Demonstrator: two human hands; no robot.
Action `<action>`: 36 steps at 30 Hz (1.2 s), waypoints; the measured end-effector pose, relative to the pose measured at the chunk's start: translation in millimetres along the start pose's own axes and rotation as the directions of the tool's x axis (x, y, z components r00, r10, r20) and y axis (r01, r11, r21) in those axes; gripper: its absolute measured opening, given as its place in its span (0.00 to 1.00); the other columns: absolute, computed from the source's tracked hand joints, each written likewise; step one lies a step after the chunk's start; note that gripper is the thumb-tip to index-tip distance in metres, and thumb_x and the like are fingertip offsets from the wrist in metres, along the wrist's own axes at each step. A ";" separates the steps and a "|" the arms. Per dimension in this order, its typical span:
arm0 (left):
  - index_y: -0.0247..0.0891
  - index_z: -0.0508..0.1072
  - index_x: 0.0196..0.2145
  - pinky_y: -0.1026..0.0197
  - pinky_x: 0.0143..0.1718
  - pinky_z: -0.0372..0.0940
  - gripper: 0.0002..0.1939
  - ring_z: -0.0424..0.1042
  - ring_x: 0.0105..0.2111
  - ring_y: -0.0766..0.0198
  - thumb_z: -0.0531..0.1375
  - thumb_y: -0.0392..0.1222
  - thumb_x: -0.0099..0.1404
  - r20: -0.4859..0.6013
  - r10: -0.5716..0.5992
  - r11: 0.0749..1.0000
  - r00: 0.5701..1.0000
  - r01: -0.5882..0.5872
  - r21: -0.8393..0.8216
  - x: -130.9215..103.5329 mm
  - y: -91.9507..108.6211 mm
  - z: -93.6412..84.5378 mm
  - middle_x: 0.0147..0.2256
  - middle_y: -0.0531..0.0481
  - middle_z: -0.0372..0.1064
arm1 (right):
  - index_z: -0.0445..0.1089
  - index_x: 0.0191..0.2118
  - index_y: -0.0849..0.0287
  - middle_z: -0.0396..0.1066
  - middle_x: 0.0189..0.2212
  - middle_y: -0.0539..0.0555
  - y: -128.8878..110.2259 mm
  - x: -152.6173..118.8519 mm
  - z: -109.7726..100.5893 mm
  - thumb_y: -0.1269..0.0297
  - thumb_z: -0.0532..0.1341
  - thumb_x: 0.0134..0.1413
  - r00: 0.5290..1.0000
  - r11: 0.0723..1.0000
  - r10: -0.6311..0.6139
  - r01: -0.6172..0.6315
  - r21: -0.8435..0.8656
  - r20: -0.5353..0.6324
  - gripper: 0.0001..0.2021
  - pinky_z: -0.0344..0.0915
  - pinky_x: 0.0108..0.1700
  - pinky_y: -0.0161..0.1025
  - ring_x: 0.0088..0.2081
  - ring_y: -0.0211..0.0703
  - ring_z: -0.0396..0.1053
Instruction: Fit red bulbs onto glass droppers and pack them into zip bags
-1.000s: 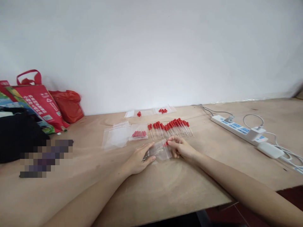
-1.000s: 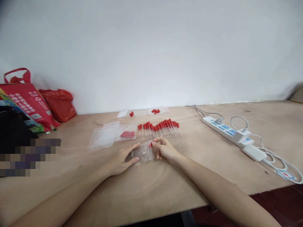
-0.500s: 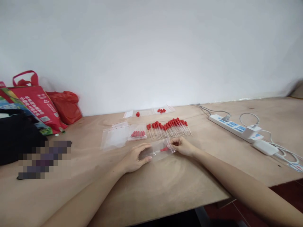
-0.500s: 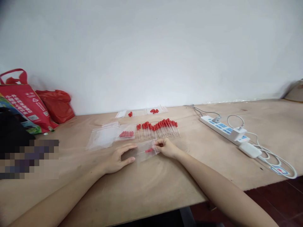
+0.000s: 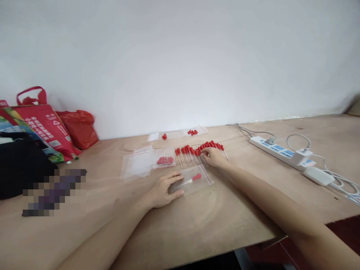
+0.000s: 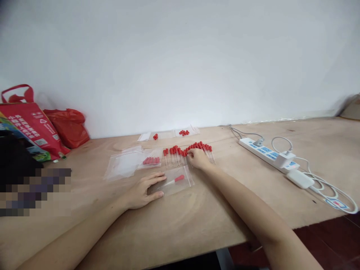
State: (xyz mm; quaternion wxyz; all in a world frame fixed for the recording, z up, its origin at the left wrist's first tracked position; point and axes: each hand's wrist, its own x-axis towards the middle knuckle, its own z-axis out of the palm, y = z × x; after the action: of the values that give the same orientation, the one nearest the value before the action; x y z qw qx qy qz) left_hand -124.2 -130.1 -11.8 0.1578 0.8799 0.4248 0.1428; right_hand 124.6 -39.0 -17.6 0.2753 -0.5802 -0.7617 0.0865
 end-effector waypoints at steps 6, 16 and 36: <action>0.40 0.62 0.52 0.52 0.55 0.51 0.25 0.52 0.56 0.56 0.55 0.51 0.59 0.029 -0.002 1.000 1.000 0.002 0.008 -1.2 -3.5 1.5 0.57 0.44 0.53 | 0.70 0.38 0.60 0.67 0.43 0.60 -16.8 23.7 17.5 0.64 0.52 0.52 0.990 0.987 0.129 -0.123 -0.107 0.049 0.12 0.59 0.43 0.38 0.43 0.46 0.65; 0.40 0.63 0.52 0.49 0.54 0.51 0.25 0.53 0.56 0.53 0.56 0.51 0.58 0.010 0.007 1.000 1.000 -0.007 -0.009 -2.3 -3.4 2.7 0.56 0.44 0.53 | 0.65 0.37 0.64 0.69 0.37 0.60 -18.1 30.0 18.1 0.71 0.54 0.47 0.973 0.973 0.230 -0.229 0.041 -0.018 0.09 0.60 0.39 0.35 0.40 0.43 0.66; 0.42 0.61 0.53 0.50 0.55 0.51 0.25 0.52 0.56 0.54 0.55 0.52 0.59 0.035 -0.024 1.000 0.999 0.024 0.016 -0.3 2.4 -3.0 0.56 0.45 0.53 | 0.50 0.33 0.55 0.62 0.22 0.46 11.2 -40.4 3.3 0.59 0.54 0.48 0.847 0.346 0.531 -0.176 0.921 -0.038 0.10 0.65 0.23 0.34 0.20 0.33 0.63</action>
State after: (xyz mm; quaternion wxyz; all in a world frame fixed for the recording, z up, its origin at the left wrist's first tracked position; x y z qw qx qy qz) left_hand -123.8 -131.2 -8.2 0.1600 0.8783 0.4337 0.1222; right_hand 139.4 -72.6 -38.3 0.6361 -0.5028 -0.3921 0.4345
